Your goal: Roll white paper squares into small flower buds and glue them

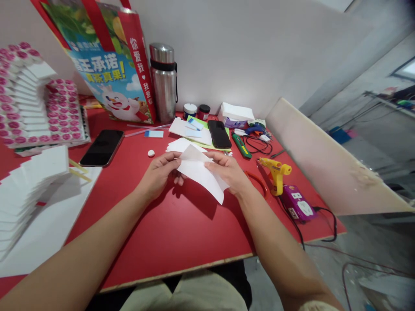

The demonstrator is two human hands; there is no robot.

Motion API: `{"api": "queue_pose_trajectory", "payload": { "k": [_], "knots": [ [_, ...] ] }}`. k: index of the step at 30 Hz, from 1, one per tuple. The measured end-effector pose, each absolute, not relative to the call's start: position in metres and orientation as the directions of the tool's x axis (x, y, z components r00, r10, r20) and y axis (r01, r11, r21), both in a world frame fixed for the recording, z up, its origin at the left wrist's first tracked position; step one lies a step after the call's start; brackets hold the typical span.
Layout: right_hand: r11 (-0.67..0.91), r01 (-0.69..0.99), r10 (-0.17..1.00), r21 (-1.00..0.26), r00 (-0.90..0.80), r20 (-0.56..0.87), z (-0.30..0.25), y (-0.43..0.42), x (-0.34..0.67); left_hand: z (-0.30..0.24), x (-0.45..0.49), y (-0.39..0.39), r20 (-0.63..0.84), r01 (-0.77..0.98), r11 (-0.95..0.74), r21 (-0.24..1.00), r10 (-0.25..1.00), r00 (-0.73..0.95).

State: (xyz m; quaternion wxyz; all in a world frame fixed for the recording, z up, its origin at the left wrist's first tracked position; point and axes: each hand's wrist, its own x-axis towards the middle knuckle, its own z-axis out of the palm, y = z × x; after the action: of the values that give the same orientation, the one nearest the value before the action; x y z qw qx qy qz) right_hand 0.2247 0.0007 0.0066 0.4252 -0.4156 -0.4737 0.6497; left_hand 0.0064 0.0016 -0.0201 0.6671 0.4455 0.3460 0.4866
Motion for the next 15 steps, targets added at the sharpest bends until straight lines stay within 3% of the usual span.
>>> {"api": "queue_pose_trajectory", "payload": {
  "k": [10,15],
  "knots": [
    [-0.249,-0.027,0.929,-0.968,-0.289,-0.23,0.0088,-0.0013,0.2234,-0.0189,0.0048,0.0005,-0.074,-0.283,0.165,0.945,0.948,0.309],
    [-0.039,0.23,0.959,-0.972,-0.265,-0.101,0.0137,-0.0021,0.2258,-0.0157,0.0075,-0.0022,-0.063,-0.183,0.132,0.974,0.938,0.341]
  ]
}}
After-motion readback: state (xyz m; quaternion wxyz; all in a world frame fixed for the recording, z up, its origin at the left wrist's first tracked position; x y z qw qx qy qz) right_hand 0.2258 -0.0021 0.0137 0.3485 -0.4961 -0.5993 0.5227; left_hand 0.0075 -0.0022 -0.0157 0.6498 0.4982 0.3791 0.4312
